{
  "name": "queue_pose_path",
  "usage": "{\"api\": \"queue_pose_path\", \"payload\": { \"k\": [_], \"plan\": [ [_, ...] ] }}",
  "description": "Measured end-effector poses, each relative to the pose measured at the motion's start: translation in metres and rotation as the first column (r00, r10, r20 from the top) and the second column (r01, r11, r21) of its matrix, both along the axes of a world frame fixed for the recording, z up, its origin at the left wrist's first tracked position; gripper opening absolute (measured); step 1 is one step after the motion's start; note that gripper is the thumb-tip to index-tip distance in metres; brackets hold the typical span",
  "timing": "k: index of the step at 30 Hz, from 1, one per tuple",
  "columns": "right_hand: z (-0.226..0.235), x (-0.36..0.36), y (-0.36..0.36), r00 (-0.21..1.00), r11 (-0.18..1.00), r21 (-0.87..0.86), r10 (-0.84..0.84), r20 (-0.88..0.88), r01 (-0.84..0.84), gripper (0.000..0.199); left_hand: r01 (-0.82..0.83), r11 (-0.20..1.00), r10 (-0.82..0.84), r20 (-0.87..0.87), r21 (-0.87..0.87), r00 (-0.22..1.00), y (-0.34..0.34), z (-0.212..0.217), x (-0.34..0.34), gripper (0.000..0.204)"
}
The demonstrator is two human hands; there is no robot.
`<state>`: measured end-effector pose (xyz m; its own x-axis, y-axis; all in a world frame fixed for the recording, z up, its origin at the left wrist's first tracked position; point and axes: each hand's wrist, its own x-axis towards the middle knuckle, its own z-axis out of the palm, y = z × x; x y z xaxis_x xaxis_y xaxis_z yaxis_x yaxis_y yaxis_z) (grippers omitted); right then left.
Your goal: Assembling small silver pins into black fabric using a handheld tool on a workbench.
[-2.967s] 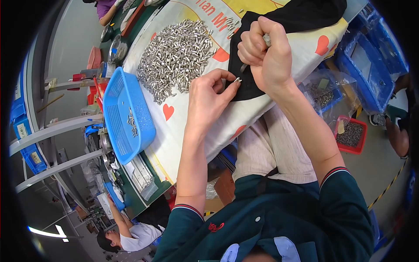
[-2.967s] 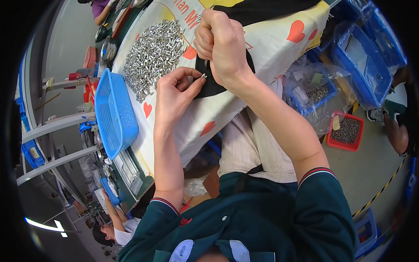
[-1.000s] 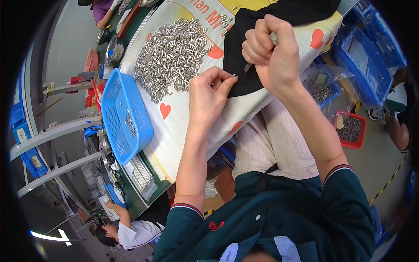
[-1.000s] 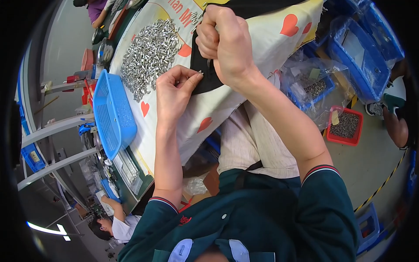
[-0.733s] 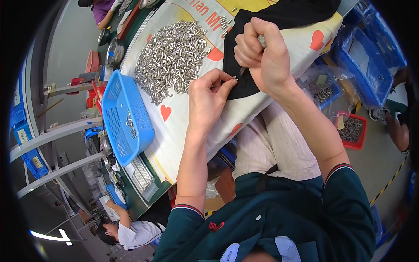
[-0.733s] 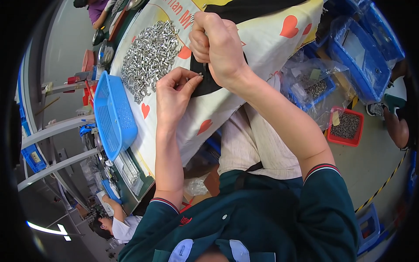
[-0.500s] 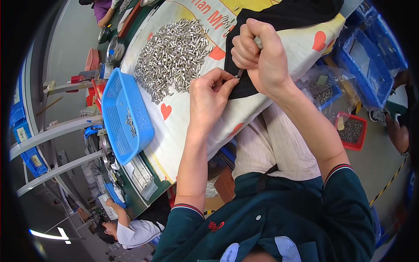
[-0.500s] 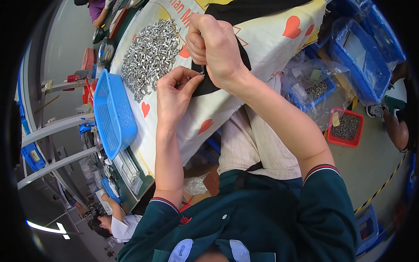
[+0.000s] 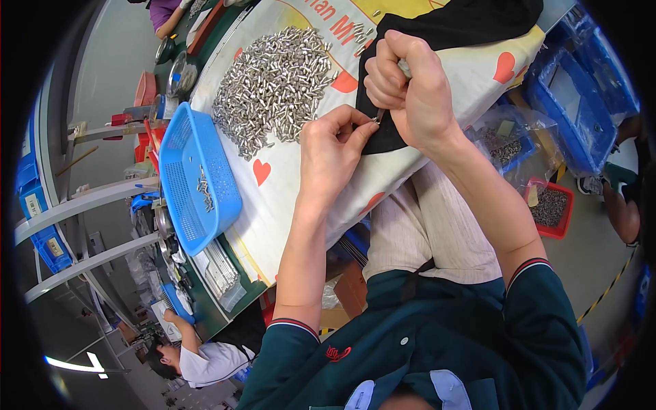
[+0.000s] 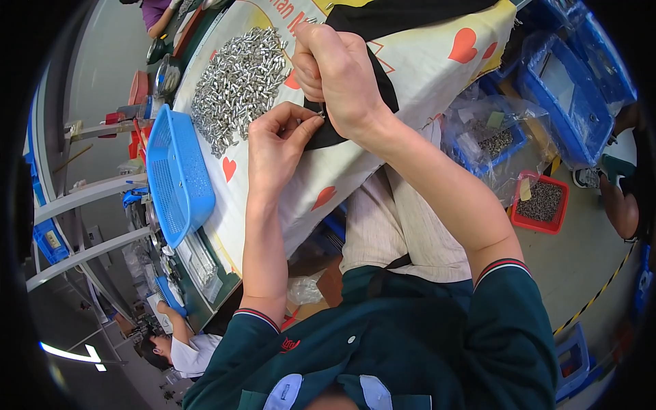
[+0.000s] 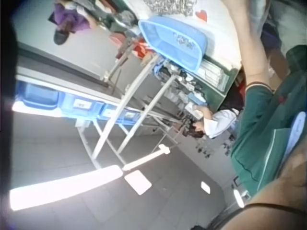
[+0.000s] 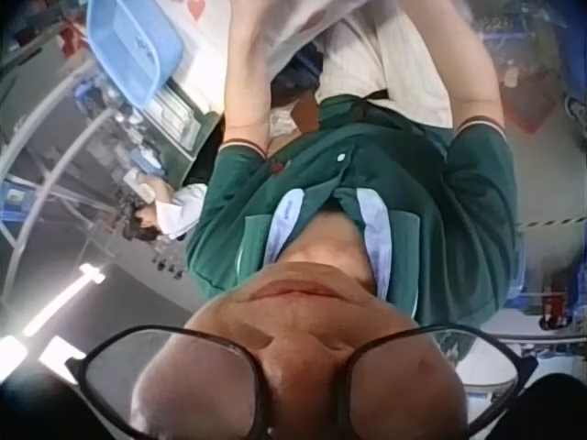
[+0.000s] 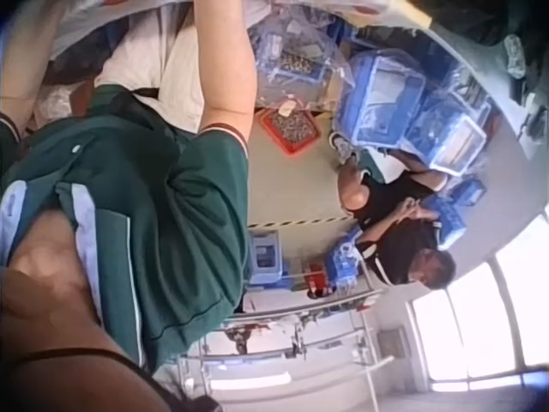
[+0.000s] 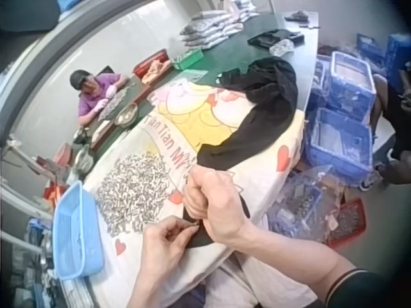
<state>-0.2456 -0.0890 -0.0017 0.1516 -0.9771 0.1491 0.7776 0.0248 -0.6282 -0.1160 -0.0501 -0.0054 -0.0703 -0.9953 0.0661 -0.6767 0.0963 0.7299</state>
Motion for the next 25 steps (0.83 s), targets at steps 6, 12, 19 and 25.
{"api": "queue_pose_path", "payload": {
  "k": [6, 12, 19, 25],
  "plan": [
    [0.003, 0.0, -0.001, 0.997, 1.0, 0.018, 0.022, -0.069, -0.02, 0.041, -0.008, 1.0, 0.008, -0.001, 0.002, 1.0, 0.0, 0.0, 0.0, 0.007],
    [0.005, 0.002, 0.001, 0.996, 1.0, -0.011, 0.019, -0.087, -0.02, 0.04, -0.007, 1.0, 0.008, -0.026, 0.012, 1.0, -0.001, -0.001, 0.0, 0.007],
    [0.005, 0.008, 0.002, 0.987, 0.993, -0.112, 0.022, -0.159, -0.041, 0.039, -0.011, 0.999, 0.015, -0.085, 0.051, 0.996, -0.002, 0.0, 0.001, 0.006],
    [0.006, 0.01, 0.004, 0.964, 0.973, -0.23, -0.05, -0.262, -0.012, 0.038, 0.043, 0.999, -0.043, -0.053, -0.004, 0.998, -0.002, 0.002, 0.001, 0.005]
  ]
}}
